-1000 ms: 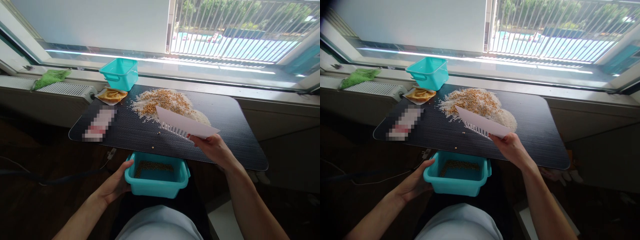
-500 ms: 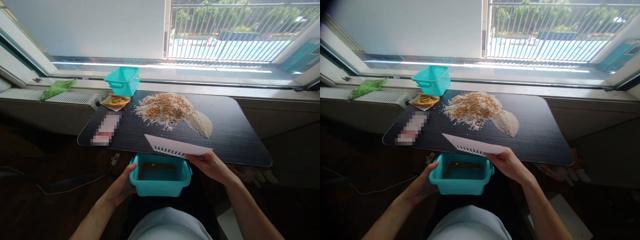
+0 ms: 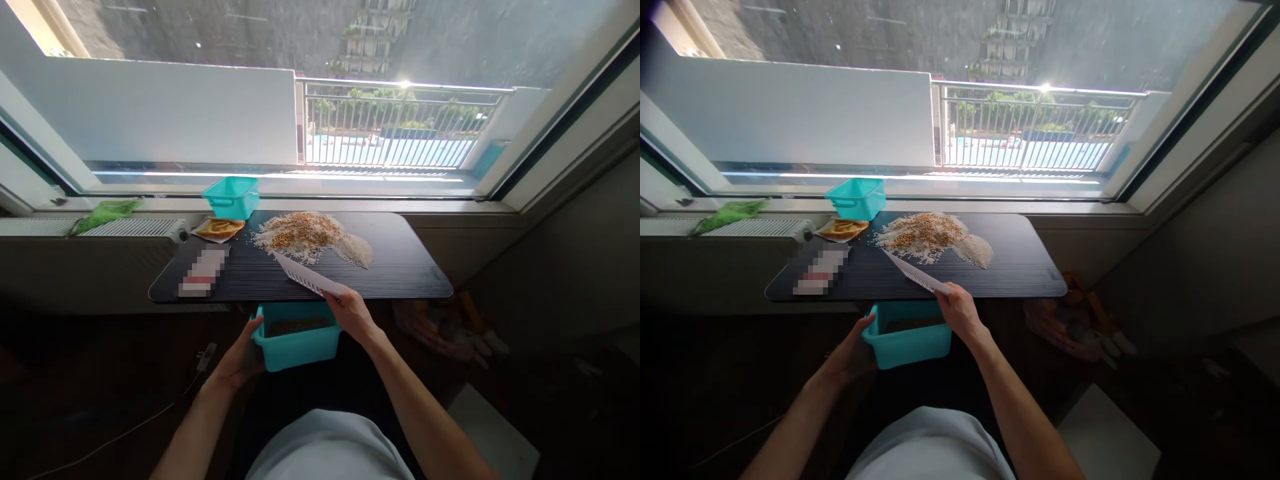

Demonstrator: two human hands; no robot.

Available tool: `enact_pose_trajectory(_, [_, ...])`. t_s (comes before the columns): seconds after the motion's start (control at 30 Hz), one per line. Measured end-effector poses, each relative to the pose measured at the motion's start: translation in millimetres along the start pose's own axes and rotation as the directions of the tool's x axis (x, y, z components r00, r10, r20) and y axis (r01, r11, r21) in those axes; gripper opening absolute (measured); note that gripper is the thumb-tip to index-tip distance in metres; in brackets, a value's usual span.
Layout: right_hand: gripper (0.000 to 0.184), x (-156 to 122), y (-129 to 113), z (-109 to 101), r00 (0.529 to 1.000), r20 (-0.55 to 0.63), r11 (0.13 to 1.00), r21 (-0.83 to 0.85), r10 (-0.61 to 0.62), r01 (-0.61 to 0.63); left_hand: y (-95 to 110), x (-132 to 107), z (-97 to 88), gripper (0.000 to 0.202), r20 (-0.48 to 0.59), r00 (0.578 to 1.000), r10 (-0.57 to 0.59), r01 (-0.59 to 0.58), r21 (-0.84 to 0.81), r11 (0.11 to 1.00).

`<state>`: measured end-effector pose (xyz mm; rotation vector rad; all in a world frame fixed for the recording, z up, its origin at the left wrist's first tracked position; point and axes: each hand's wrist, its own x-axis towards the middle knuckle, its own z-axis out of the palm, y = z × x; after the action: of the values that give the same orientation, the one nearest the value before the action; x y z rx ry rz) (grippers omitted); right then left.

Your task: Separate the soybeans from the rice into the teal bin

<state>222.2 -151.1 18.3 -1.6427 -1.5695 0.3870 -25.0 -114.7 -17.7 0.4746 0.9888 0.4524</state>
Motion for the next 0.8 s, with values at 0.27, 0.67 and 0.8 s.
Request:
enact_pose_trajectory(0.27, [0.028, -0.7, -2.8, 6.1, 0.993, -0.038, 0.989, -0.091, -0.116, 0.112, -1.2, -0.8, 5.8, 0.066, -0.022, 1.0, 0.015, -0.015, 0.012, 1.0])
enact_pose_trajectory(0.67, [0.023, -9.0, 1.5, -2.7, 0.992, -0.034, 0.991, -0.058, -0.121, 0.119, -2.0, 0.3, 19.2, 0.065, -0.042, 0.999, -0.031, 0.032, 0.026, 0.999])
enact_pose_trajectory(0.8, [0.022, -13.4, 2.5, -9.1, 0.997, -0.016, 0.997, -0.03, -0.071, 0.07, 1.1, 8.2, 23.8, 0.063, -0.036, 0.995, -0.09, 0.091, 0.035, 0.995])
